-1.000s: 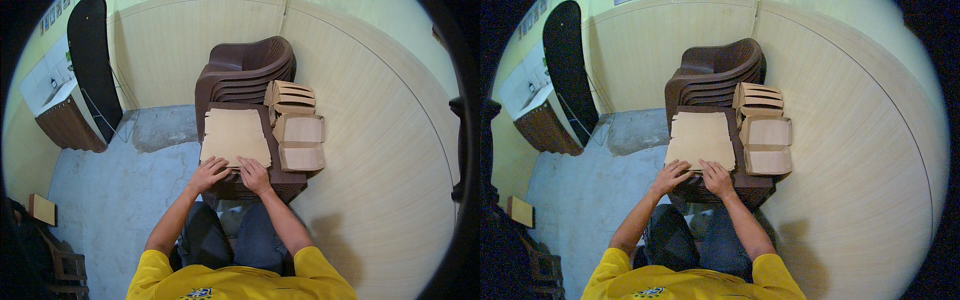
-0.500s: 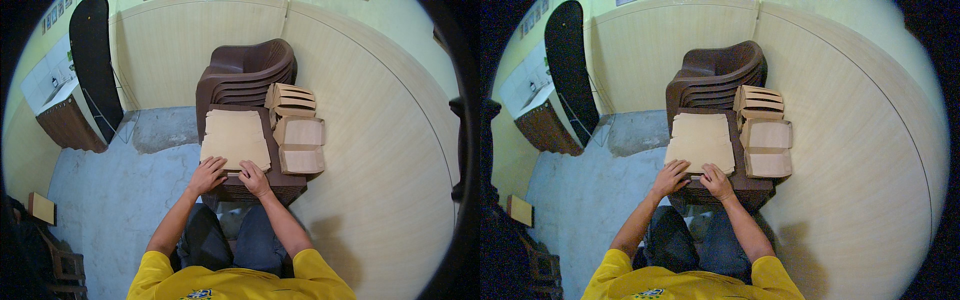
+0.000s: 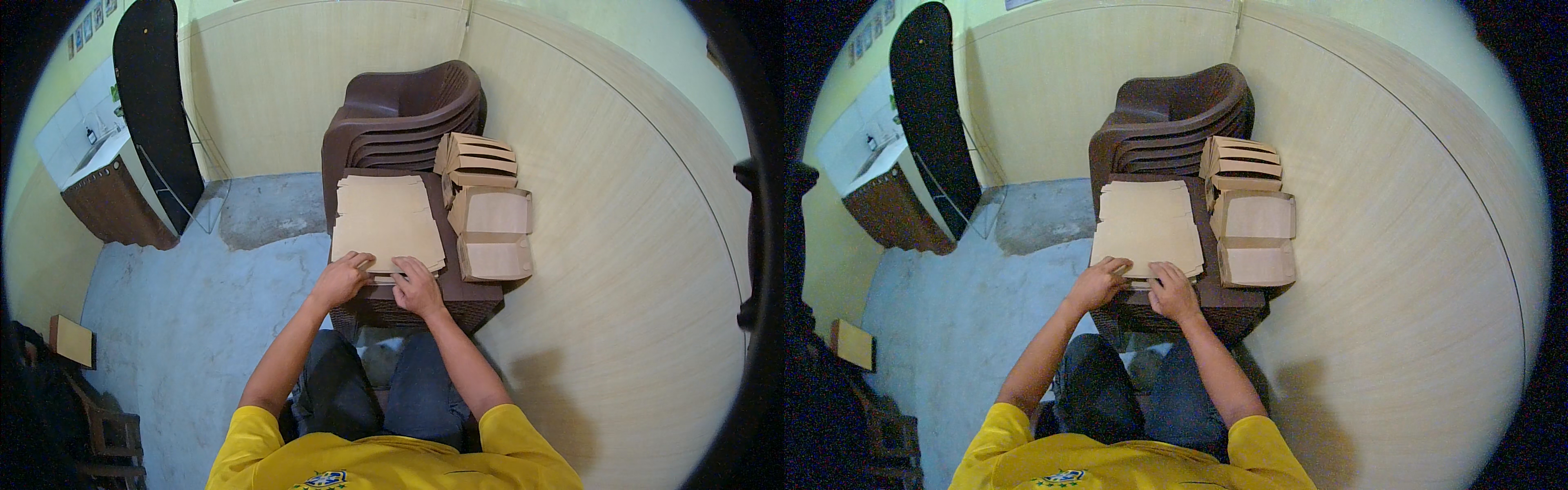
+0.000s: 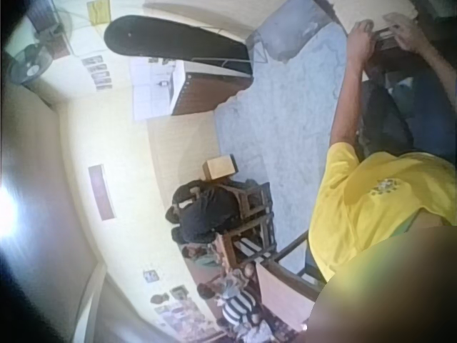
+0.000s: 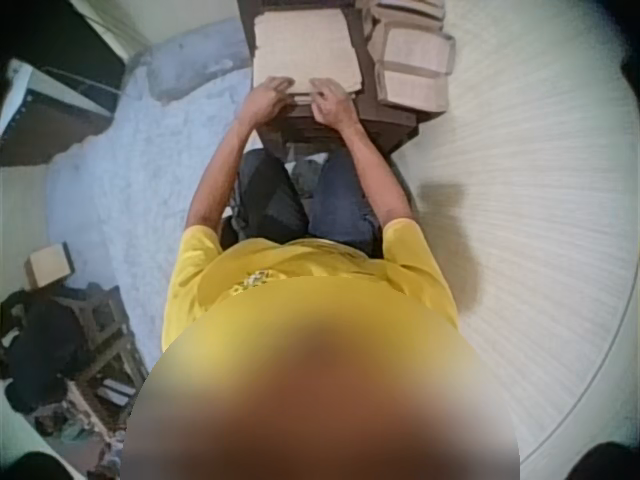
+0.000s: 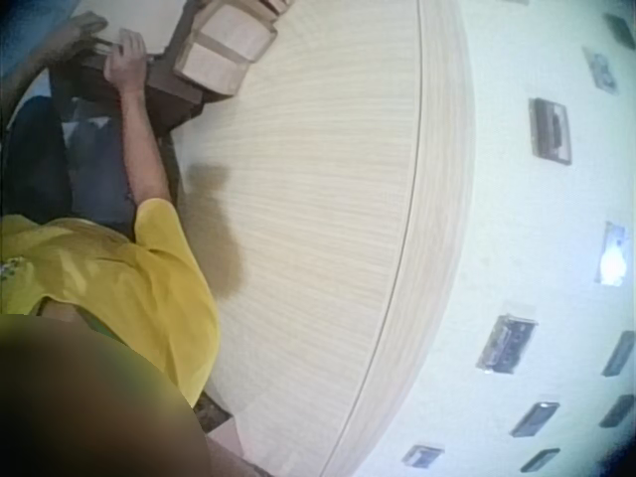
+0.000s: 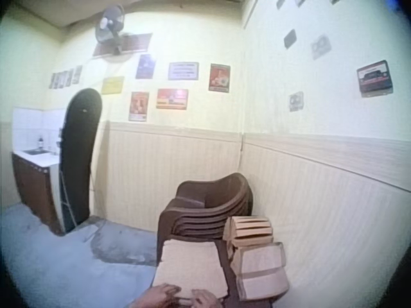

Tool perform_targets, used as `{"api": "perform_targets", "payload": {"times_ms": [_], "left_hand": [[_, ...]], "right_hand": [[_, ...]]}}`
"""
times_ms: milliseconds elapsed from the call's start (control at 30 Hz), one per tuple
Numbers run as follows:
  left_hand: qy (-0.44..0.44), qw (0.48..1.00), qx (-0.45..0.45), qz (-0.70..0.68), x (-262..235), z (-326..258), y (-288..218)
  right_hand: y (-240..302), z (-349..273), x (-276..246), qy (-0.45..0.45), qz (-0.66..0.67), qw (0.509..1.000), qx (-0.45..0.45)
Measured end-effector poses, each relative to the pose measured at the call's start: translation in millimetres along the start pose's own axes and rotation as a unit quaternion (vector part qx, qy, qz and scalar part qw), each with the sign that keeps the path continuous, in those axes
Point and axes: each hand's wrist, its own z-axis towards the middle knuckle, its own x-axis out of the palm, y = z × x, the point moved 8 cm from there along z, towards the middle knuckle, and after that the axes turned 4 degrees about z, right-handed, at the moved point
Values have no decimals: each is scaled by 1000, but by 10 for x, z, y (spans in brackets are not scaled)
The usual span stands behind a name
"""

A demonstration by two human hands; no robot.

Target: The person folds flat cardboard pieces into small boxes by hand. They pick up each piece, fold the flaps, and place the finished boxes into a stack on the table.

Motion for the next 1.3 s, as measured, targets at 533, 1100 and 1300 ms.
{"api": "perform_targets", "payload": {"times_ms": [533, 1100, 1300], "left_hand": [[-20, 993, 63, 101, 397, -49, 101], [-100, 982, 108, 120, 93, -152, -69], [-107, 991, 59, 61, -25, -129, -24]], "right_hand": [[38, 43, -78, -31, -19, 999, -4], [-102, -76, -36, -72, 15, 997, 36], [-43, -31, -91, -88, -9, 996, 24]]}}
